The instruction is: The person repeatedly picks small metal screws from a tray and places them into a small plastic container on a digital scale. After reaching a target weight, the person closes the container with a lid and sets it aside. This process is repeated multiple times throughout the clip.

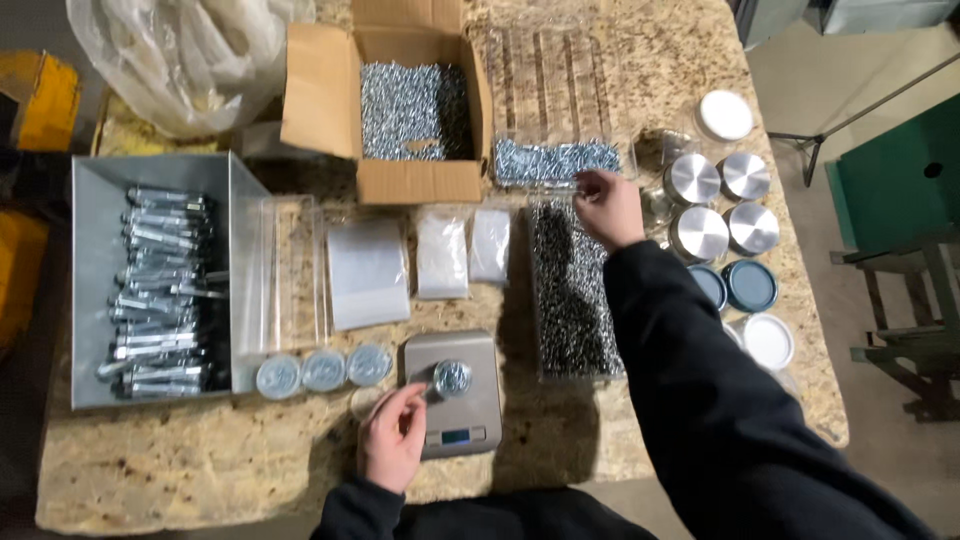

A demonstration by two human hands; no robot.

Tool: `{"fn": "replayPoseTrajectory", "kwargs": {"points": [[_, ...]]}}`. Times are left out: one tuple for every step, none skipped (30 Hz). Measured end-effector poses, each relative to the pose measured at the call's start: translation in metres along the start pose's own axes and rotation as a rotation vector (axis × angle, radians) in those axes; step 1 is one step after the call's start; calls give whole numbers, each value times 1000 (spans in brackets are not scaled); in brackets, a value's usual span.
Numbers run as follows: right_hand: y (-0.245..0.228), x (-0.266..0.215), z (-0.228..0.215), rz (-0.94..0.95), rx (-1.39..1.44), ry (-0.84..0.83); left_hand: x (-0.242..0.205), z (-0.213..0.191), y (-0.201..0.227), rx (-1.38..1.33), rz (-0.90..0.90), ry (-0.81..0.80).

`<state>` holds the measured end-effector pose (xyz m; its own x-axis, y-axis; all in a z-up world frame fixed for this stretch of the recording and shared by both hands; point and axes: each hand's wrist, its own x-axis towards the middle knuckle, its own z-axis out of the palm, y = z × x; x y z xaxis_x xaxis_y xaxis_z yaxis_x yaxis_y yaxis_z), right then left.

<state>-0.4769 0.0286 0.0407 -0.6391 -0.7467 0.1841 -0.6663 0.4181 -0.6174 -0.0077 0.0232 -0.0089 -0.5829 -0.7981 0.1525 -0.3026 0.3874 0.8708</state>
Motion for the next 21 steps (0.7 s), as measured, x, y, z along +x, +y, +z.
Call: {"fn": "replayPoseTrajectory", "kwargs": {"points": [[6,16,0,1,3,5,-1,1,-1,3,5,-1],[12,32,0,-5,-39,-49,-1,2,-2,12,-17,-12],[18,50,0,-12,-80,-103,-1,2,-3,22,-39,-22],[18,61,3,-13,-75,-99,-2,3,-5,27,-35,-21],[17,73,5,-28,-209,-217,-4,3,-7,41,-50,-32],[16,85,7,-43,-343,-335,-5,3,-8,55,-64,-44],[13,90,9,-44,-340,-332,-7,6,-13,58,-61,-42],[10,96,11,-59,-367,-393,-9,9,-17,38,-80,-20],[7,99,12,-71,-396,-458,-13,12,-21,15,-101,-1],[16,104,18,-70,-394,-459,-12,11,-17,17,-102,-2],[24,109,23,-140,-476,-464,-10,11,-13,29,-118,38],[32,114,29,-211,-558,-469,-9,9,-10,41,-134,77],[32,118,31,-212,-554,-472,-9,11,-12,44,-137,77],[31,122,32,-226,-685,-486,-9,11,-14,22,-159,74],[31,124,34,-240,-815,-501,-11,12,-15,0,-183,69],[29,124,35,-240,-811,-506,-11,10,-16,4,-188,68],[27,127,34,-270,-841,-540,-9,10,-16,21,-179,59],[24,129,33,-300,-870,-573,-8,10,-17,38,-171,51],[26,132,35,-301,-870,-575,-6,11,-17,38,-174,51],[28,134,37,-305,-875,-576,-4,11,-16,31,-160,48],[29,136,40,-309,-880,-578,-3,11,-16,25,-148,46]]}}
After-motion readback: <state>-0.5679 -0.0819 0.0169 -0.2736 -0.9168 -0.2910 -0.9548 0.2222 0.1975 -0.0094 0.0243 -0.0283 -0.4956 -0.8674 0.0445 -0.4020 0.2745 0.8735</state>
